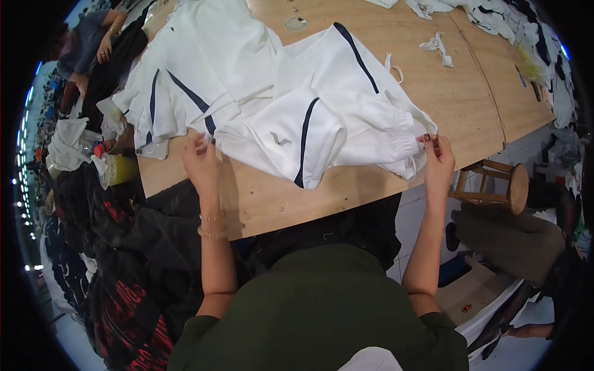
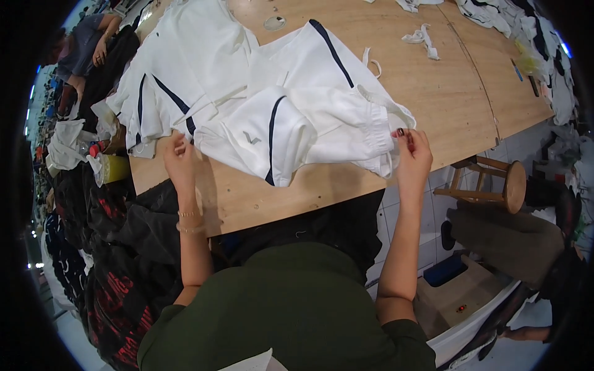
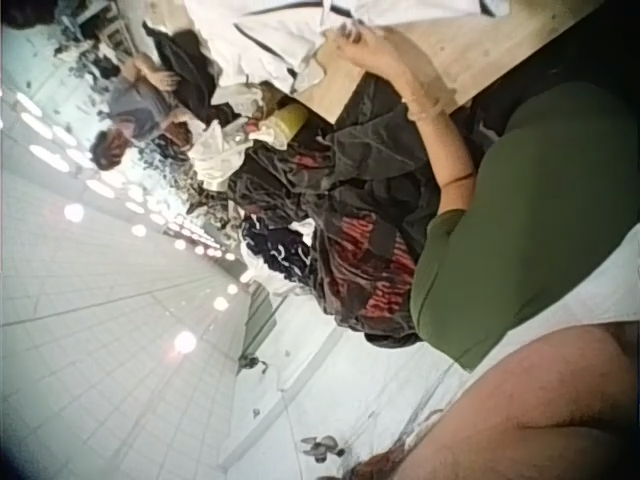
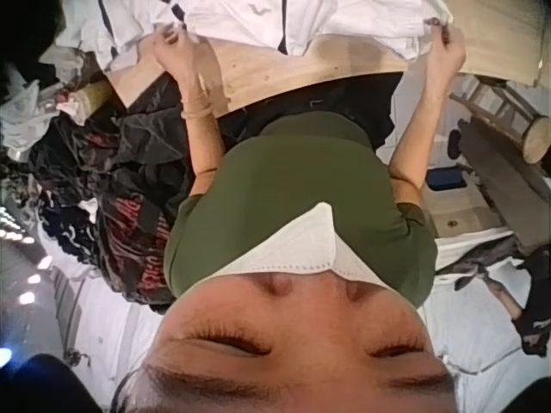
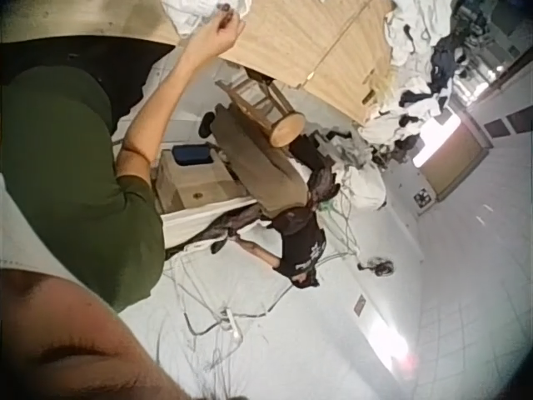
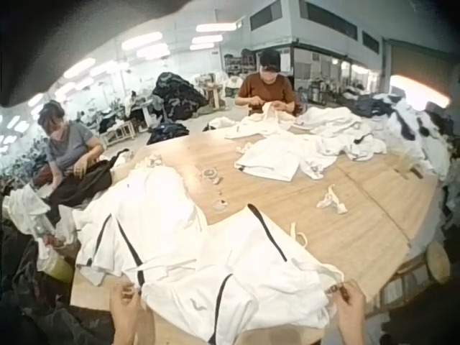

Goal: Trimming excess threads from white athletic shorts using thread snips.

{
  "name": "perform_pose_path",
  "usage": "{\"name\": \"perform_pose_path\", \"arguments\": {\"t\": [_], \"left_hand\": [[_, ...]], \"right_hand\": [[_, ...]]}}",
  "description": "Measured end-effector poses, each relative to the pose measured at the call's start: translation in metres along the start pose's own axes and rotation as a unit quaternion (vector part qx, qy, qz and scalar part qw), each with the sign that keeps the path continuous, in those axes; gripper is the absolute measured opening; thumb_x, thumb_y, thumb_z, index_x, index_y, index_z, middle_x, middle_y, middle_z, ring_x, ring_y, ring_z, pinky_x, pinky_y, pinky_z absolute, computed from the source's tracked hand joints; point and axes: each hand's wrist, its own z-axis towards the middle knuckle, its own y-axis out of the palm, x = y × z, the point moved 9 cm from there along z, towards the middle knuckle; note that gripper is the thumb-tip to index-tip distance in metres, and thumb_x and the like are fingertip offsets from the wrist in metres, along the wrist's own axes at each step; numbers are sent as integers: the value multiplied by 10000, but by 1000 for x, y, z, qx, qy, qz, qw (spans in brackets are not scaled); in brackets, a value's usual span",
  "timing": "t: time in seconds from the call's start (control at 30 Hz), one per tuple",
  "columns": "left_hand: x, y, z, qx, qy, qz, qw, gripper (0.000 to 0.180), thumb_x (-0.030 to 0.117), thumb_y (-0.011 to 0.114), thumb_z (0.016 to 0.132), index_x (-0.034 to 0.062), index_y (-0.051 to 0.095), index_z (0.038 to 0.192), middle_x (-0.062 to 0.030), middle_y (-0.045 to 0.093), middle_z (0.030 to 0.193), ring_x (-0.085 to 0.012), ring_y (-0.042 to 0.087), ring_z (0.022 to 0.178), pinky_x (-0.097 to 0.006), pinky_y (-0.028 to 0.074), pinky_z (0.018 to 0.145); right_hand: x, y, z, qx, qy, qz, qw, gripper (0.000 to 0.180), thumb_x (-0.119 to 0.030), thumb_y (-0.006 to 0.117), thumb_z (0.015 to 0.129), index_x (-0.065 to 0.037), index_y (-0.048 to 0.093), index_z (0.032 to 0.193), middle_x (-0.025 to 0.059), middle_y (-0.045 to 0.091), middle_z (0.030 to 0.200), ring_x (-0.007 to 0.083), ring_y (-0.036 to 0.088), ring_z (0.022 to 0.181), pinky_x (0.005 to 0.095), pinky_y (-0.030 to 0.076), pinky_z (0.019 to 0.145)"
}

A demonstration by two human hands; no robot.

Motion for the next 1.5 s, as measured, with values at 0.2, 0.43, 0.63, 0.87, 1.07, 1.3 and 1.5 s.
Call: {"name": "perform_pose_path", "arguments": {"t": [0.2,0.43,0.63,0.87,1.07,1.3,1.5], "left_hand": [[133,45,-114,-278,147,-19,949,373,135,720,761,45,562,1087,-114,548,990,-221,550,805,-330,471,682],[95,68,-104,-301,53,-168,937,151,21,604,829,33,618,979,-97,580,905,-191,566,660,-308,474,619],[109,-93,19,-109,-57,-411,903,195,182,455,984,38,518,1098,-27,538,795,-50,478,502,-177,397,440],[208,-230,86,-31,231,-562,793,327,155,364,1002,-15,466,1262,-152,509,1283,-205,561,1069,-350,475,919],[301,-275,79,-78,353,-724,588,383,253,385,996,-22,511,1231,-210,596,1171,-344,527,1190,-459,472,976],[365,-168,227,68,361,-582,726,134,30,399,945,21,491,1042,-80,537,982,-185,553,905,-374,499,878],[275,3,213,78,413,-108,901,483,115,567,900,39,416,1353,-210,324,1452,-331,267,1378,-424,262,1111]], "right_hand": [[18,-27,10,39,6,-38,999,203,-157,667,846,37,621,887,11,520,668,74,422,638,236,381,595],[11,6,5,-218,125,-16,968,144,-123,630,852,7,580,887,-10,492,633,63,432,510,238,348,478],[-67,-115,21,-24,-79,353,932,297,-78,604,862,-15,515,1138,85,583,1056,201,576,972,352,476,858],[-188,-233,35,26,-328,381,864,458,-357,435,988,-31,383,1306,77,593,1081,134,569,972,268,430,876],[-284,-200,18,-86,-440,329,832,333,-249,469,979,-22,524,1216,119,586,1211,156,570,1088,279,466,916],[-264,-96,98,-335,-239,673,614,303,-149,496,966,79,547,1158,270,344,1424,281,538,1175,251,518,837],[-139,-19,124,-170,-72,646,741,500,-82,463,959,116,260,1371,228,284,1458,406,347,1319,431,356,1102]]}}
